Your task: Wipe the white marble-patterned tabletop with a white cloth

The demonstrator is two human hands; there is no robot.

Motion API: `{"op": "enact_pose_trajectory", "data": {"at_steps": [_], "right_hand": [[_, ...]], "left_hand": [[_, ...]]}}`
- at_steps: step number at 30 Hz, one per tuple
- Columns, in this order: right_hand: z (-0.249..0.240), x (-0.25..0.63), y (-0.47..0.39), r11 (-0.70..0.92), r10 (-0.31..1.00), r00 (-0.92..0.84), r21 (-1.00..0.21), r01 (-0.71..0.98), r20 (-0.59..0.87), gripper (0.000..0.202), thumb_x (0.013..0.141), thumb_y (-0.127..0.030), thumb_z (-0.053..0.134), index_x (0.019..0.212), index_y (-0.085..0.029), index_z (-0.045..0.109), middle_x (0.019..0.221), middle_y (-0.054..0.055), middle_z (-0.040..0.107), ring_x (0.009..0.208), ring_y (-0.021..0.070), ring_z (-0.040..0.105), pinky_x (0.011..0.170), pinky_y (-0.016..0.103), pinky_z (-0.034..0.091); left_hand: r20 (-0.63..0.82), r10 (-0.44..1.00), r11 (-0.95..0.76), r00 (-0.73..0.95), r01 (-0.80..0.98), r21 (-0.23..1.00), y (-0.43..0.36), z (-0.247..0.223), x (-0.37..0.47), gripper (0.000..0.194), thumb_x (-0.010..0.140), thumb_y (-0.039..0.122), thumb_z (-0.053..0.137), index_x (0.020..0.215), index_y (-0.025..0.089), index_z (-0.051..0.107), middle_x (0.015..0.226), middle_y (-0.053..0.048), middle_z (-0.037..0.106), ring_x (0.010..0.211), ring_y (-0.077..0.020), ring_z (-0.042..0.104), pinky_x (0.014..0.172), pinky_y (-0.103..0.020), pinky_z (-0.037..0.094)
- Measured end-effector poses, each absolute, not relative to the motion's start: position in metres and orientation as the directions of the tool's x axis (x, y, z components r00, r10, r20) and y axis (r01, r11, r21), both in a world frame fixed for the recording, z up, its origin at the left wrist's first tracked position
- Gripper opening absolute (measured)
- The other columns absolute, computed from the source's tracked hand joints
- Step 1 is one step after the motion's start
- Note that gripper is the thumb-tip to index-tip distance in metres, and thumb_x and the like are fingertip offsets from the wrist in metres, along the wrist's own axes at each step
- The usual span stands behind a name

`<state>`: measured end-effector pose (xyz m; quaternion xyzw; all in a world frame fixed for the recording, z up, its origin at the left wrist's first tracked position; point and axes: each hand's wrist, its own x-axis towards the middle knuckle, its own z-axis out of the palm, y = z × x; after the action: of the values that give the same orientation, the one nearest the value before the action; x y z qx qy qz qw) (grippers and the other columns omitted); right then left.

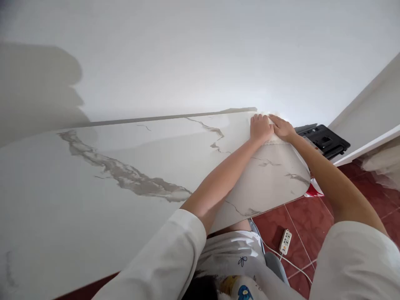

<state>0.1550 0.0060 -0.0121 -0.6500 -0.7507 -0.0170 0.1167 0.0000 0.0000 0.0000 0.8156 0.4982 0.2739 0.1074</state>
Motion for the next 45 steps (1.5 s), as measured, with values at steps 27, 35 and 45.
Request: {"op": "enact_pose_trajectory", "data": {"at_steps": [27,35,45], "right_hand": [[-0.005,-0.001,-0.175,0.121,0.965,-0.097,-0.087,0.989,0.243,0.057,0.086,-0.031,0.036,0.140,-0.020,0.053,0.149,0.007,0.049,0.135,0.0300,0.049,0.108,0.049,0.045],[0.009,-0.187,-0.189,0.388,0.920,-0.376,-0.141,0.911,0.109,0.055,0.092,-0.031,0.033,0.135,-0.001,0.051,0.147,0.025,0.046,0.134,0.0360,0.047,0.105,0.050,0.043],[0.003,-0.424,-0.207,0.674,0.736,-0.638,-0.336,0.658,0.227,0.064,0.094,-0.030,0.043,0.141,0.013,0.039,0.150,0.034,0.036,0.142,0.0406,0.033,0.116,0.049,0.025]], "left_hand": [[0.345,0.801,-0.585,0.489,0.760,0.283,-0.154,-0.005,-0.142,0.041,0.092,0.024,0.042,0.126,0.007,0.055,0.134,-0.020,0.055,0.133,-0.0323,0.044,0.114,-0.043,0.031],[0.269,0.844,-0.522,0.465,0.827,0.208,-0.179,-0.008,-0.340,0.052,0.092,0.028,0.033,0.138,0.009,0.049,0.145,-0.015,0.051,0.139,-0.0276,0.041,0.119,-0.045,0.030],[0.176,0.981,-0.130,0.085,0.955,0.267,-0.227,-0.007,-0.581,0.066,0.074,0.032,0.035,0.137,0.017,0.051,0.145,-0.009,0.052,0.137,-0.0278,0.044,0.119,-0.045,0.029]]}}
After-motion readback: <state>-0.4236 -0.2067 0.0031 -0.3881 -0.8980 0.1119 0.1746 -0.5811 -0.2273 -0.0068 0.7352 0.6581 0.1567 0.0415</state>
